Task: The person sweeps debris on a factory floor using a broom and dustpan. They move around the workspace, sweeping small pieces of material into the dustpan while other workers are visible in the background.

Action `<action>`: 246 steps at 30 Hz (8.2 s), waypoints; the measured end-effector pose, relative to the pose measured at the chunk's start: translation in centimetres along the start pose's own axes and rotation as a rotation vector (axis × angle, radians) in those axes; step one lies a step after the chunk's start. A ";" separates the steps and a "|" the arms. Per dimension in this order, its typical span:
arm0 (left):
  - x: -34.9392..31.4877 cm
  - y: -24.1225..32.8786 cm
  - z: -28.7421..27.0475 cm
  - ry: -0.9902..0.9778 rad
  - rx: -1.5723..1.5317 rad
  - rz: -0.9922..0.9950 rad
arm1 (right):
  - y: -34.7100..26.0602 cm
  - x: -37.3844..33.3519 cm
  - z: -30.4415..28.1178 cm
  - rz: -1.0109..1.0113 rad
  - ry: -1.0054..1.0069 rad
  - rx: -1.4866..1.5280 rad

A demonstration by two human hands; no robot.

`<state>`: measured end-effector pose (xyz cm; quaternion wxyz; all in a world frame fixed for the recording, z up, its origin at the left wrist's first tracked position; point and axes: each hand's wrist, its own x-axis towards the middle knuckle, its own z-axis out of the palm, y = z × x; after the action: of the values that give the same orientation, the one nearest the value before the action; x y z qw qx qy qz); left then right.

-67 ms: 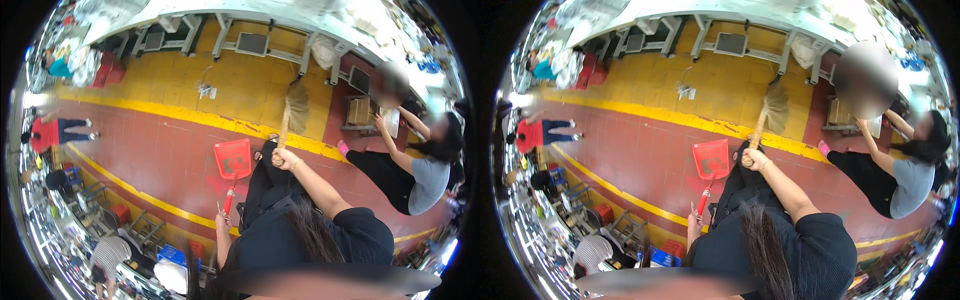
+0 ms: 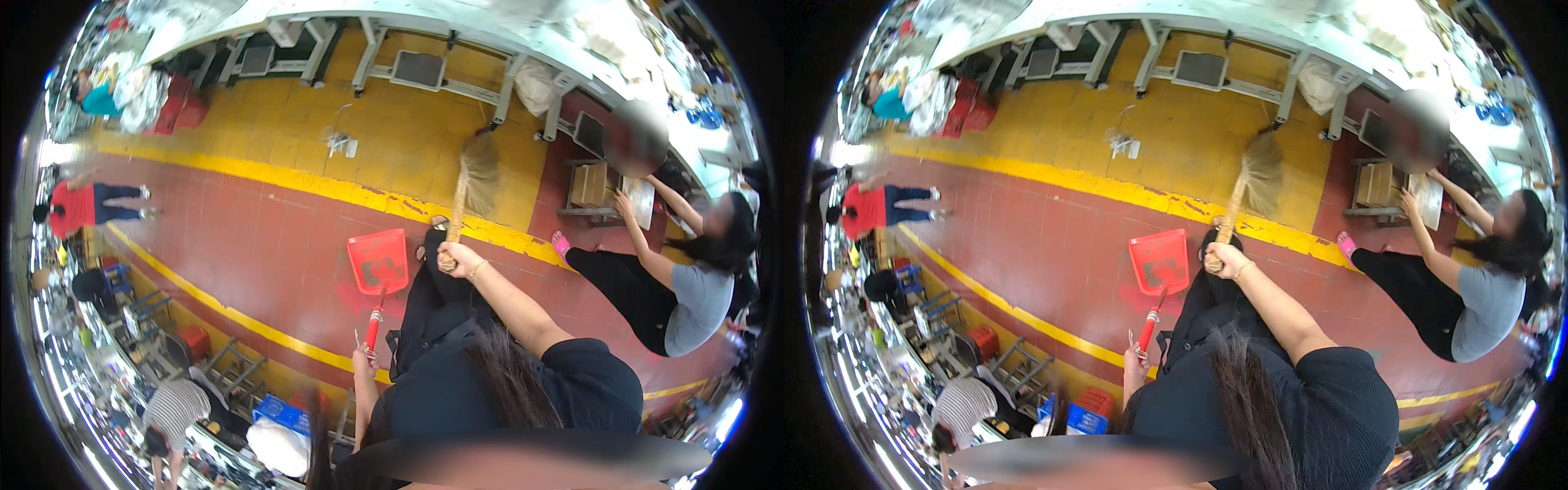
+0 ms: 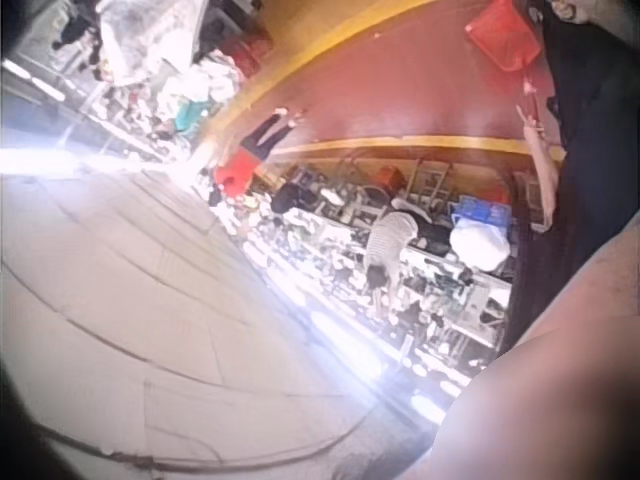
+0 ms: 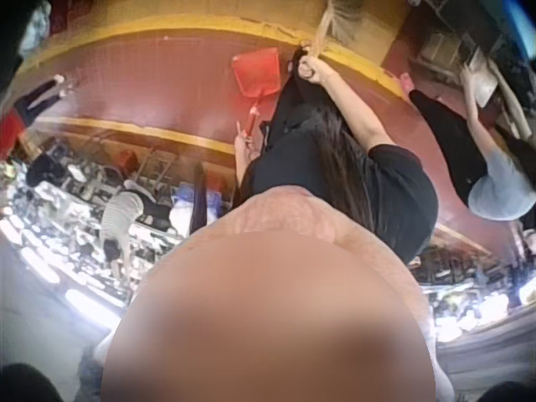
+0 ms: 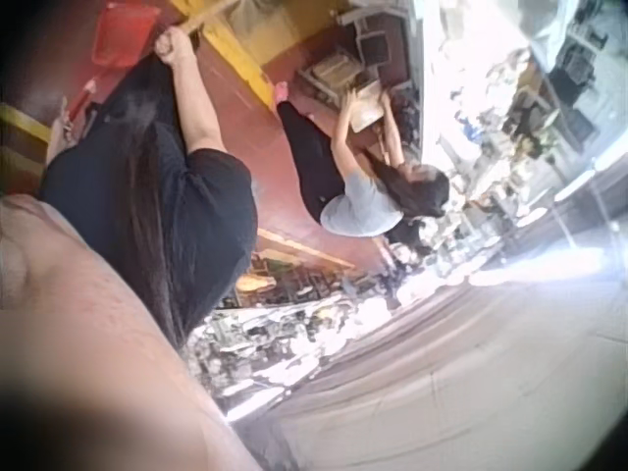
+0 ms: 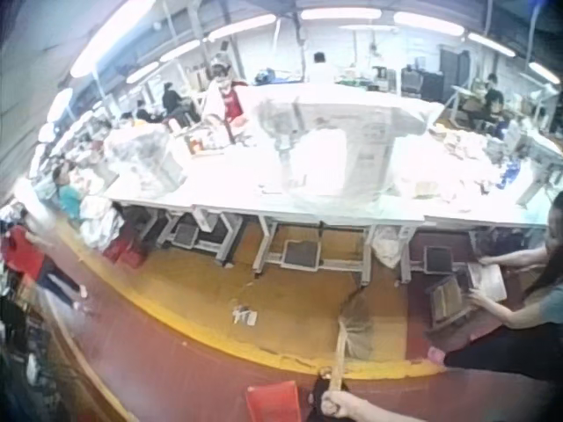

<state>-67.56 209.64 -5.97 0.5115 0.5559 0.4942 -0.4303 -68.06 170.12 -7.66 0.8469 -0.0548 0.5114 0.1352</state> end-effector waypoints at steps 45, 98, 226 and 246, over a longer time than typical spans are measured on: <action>11.3 53.5 -18.6 0.001 -0.297 -0.031 | -8.2 2.4 42.1 -0.131 0.405 -0.800; 13.8 60.4 -36.7 0.179 -0.522 0.041 | 12.7 40.1 55.9 -0.063 0.174 0.123; 45.5 164.7 -81.8 0.011 -0.394 0.122 | 29.7 81.7 145.4 0.106 0.495 -0.911; 45.0 171.4 -72.9 0.007 -0.140 0.329 | 29.6 84.7 146.1 0.150 0.476 -0.907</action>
<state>106.45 289.03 -17.95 0.6108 0.5936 0.4272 -0.3035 85.19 246.86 -12.09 0.5863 -0.4086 0.5824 0.3874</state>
